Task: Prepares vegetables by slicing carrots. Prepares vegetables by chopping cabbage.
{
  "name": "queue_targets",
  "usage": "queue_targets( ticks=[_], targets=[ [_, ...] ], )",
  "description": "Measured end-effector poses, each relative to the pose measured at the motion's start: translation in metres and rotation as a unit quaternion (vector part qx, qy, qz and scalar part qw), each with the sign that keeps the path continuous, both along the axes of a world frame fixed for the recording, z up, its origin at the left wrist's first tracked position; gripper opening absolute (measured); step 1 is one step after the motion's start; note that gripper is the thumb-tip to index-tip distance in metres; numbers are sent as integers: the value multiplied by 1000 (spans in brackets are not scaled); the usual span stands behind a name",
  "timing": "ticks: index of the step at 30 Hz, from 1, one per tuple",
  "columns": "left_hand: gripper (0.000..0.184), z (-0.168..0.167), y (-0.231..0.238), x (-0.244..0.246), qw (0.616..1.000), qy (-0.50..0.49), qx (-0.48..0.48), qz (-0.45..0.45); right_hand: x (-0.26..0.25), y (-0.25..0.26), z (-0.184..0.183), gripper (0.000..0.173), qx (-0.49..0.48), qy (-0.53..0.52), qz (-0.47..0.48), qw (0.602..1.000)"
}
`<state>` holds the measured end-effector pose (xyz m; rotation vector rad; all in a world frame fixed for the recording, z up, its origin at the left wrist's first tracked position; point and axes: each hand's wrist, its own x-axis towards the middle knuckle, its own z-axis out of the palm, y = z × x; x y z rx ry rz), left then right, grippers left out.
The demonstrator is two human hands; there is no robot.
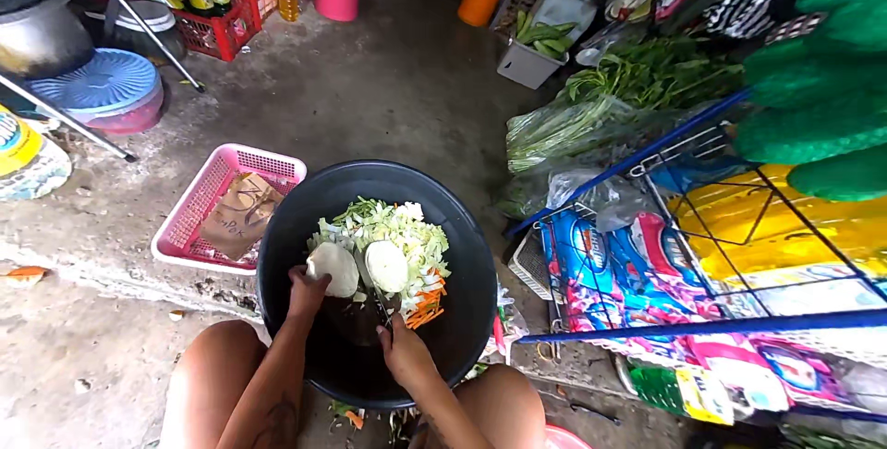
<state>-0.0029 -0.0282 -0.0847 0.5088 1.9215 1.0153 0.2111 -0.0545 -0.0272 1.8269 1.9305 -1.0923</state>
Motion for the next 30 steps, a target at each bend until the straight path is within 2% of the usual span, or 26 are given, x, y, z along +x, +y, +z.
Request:
queue_targets(
  ticks=[2, 5, 9, 13, 15, 24, 30],
  targets=[
    [92, 3, -2, -5, 998, 14, -30, -47, -1, 0, 2, 57, -6, -9, -2, 1000],
    [76, 3, 7, -14, 999, 1, -13, -48, 0, 2, 4, 57, -18, -15, 10, 1000],
    [79, 4, 20, -15, 998, -18, -16, -50, 2, 4, 3, 55, -18, -12, 32, 999],
    [68, 21, 22, -20, 980, 123, -52, -150, -2, 3, 11, 55, 7, -15, 66, 998],
    [64, 22, 23, -22, 969, 154, -85, -175, -4, -1, 10, 53, 2, -8, 93, 996],
    [62, 27, 50, -33, 965, 106, -141, -196, -8, 21, -31, 53, -21, 66, 97, 993],
    [62, 23, 51, -31, 959, 158, -114, -203, -42, 40, -63, 52, -3, 51, 88, 995]
  ],
)
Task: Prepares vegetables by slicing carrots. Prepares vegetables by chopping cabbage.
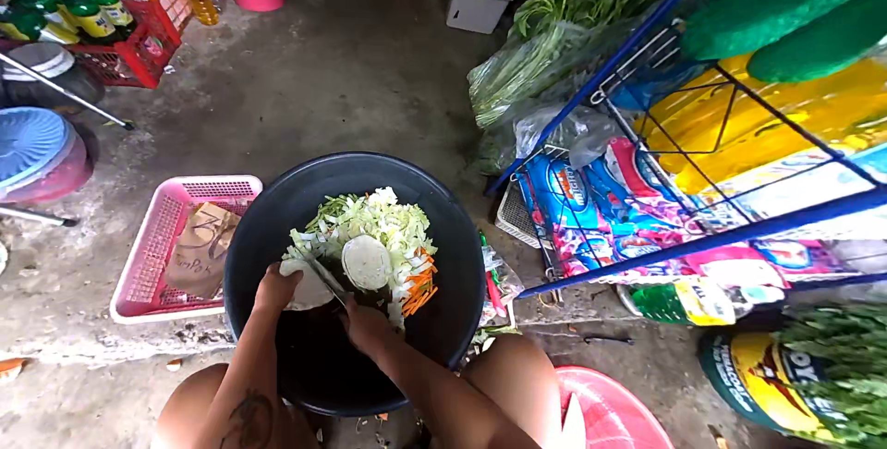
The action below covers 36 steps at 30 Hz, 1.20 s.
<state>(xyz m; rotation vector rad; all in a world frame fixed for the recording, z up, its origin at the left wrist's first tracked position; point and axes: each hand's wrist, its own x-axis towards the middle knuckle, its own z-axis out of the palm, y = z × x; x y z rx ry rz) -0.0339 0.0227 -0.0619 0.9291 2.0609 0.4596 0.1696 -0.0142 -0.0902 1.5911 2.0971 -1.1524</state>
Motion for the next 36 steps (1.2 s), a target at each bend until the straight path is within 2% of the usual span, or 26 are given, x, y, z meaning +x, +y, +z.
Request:
queue_targets(
  ticks=[3, 7, 12, 17, 20, 24, 29, 33, 36],
  targets=[
    [61, -5, -1, 0, 1000, 5, 22, 15, 3, 3, -8, 53, 4, 10, -12, 1000],
    [62, -4, -10, -4, 994, -14, 71, 77, 30, 3, 3, 51, -12, 33, -25, 999],
    [66, 9, -18, 4, 982, -67, 122, 130, 43, 4, 12, 54, 9, -10, -63, 998],
    [64, -15, -22, 30, 983, 6, 130, 130, 24, -20, 52, 50, -26, 0, -69, 997],
    [62, -14, -22, 33, 983, 10, 119, 142, 19, -32, 61, 49, -42, -10, -59, 997],
    [63, -15, -17, 33, 984, 25, 105, 141, 11, -29, 48, 49, -48, -18, -51, 997],
    [65, -21, -19, 33, 980, 10, 123, 156, -1, -9, 1, 53, -39, 8, -71, 997],
    [68, -20, -24, 24, 970, -43, 147, 190, 15, -1, -11, 55, -48, 67, -94, 992],
    [67, -6, -25, 19, 967, -78, 161, 184, 30, 5, -5, 52, -20, 57, -116, 991]
  ],
)
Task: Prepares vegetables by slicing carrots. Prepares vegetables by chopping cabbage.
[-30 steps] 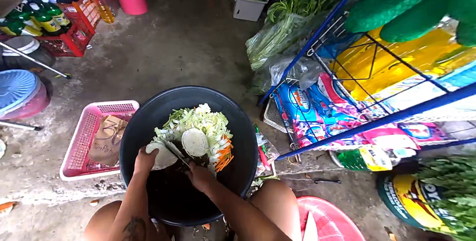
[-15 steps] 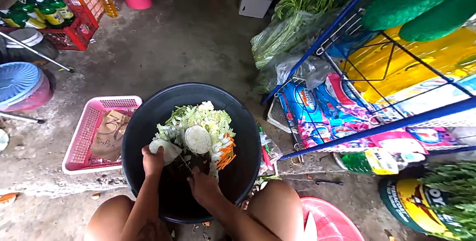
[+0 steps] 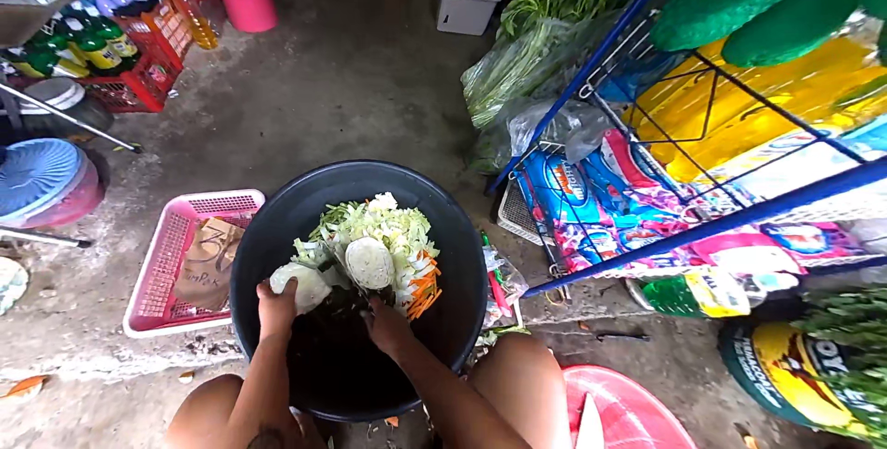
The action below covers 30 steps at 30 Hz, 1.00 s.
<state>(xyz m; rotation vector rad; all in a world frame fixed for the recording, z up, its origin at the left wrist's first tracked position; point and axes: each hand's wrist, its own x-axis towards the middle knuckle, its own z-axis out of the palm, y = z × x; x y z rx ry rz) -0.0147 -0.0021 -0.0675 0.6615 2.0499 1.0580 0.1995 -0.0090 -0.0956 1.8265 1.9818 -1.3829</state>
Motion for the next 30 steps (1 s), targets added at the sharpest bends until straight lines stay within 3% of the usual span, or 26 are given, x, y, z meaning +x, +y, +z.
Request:
queue_targets(
  ticks=[4, 8, 16, 27, 30],
  targets=[
    [64, -6, 0, 9, 998, 26, -17, -62, -7, -10, 35, 50, -4, -50, 12, 999],
    [61, -20, 0, 24, 997, 71, -30, -21, -14, -29, 62, 48, -17, -58, 31, 998],
    [61, -26, 1, 27, 998, 54, -31, 22, -10, -43, 72, 48, -32, -65, 45, 996],
    [66, -25, -2, 32, 998, 47, -18, 24, -44, -13, 12, 50, -42, -66, 18, 997],
    [67, -25, -2, 29, 999, 42, -7, 24, -31, -10, 1, 50, -28, -19, 18, 999]
  ],
)
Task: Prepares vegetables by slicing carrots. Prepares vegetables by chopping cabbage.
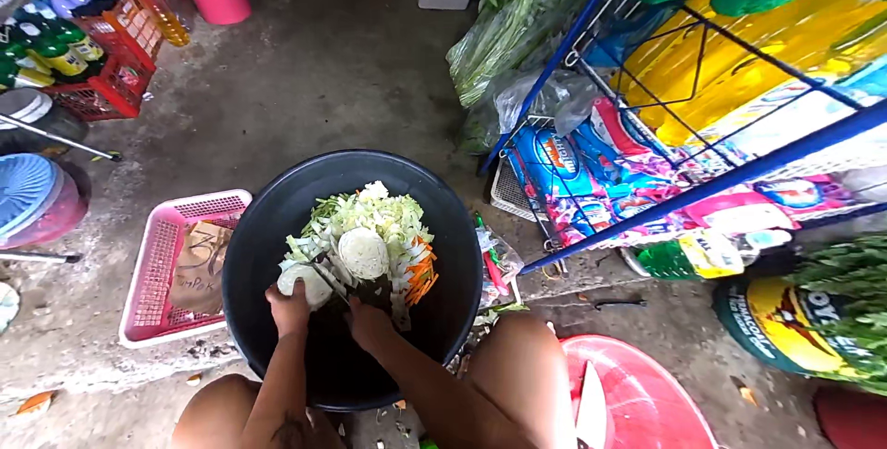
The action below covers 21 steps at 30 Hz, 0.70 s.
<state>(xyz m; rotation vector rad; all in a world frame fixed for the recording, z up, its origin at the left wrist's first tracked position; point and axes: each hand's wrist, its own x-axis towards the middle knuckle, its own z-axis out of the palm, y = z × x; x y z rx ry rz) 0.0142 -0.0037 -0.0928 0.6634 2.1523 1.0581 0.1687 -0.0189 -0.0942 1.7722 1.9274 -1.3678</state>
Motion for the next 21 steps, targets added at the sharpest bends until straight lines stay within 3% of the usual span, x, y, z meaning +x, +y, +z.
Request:
queue_targets(
  ticks=[4, 7, 11, 15, 21],
  targets=[
    [70, 15, 1, -13, 997, -61, 38, 3, 34, 11, 0, 52, 6, 39, -10, 999],
    [68, 30, 4, -25, 992, -118, -22, -46, 36, 7, 19, 51, 9, -3, -6, 1000],
    [60, 10, 10, -31, 981, -118, -105, -113, 35, -4, 41, 50, 14, -23, 24, 999],
    [62, 1, 14, -34, 981, -111, -128, -98, 38, -14, 50, 49, 10, -32, 45, 998],
    [64, -4, 16, -40, 981, -103, -129, -101, 28, -7, 27, 51, -10, -22, 58, 998]
  ],
)
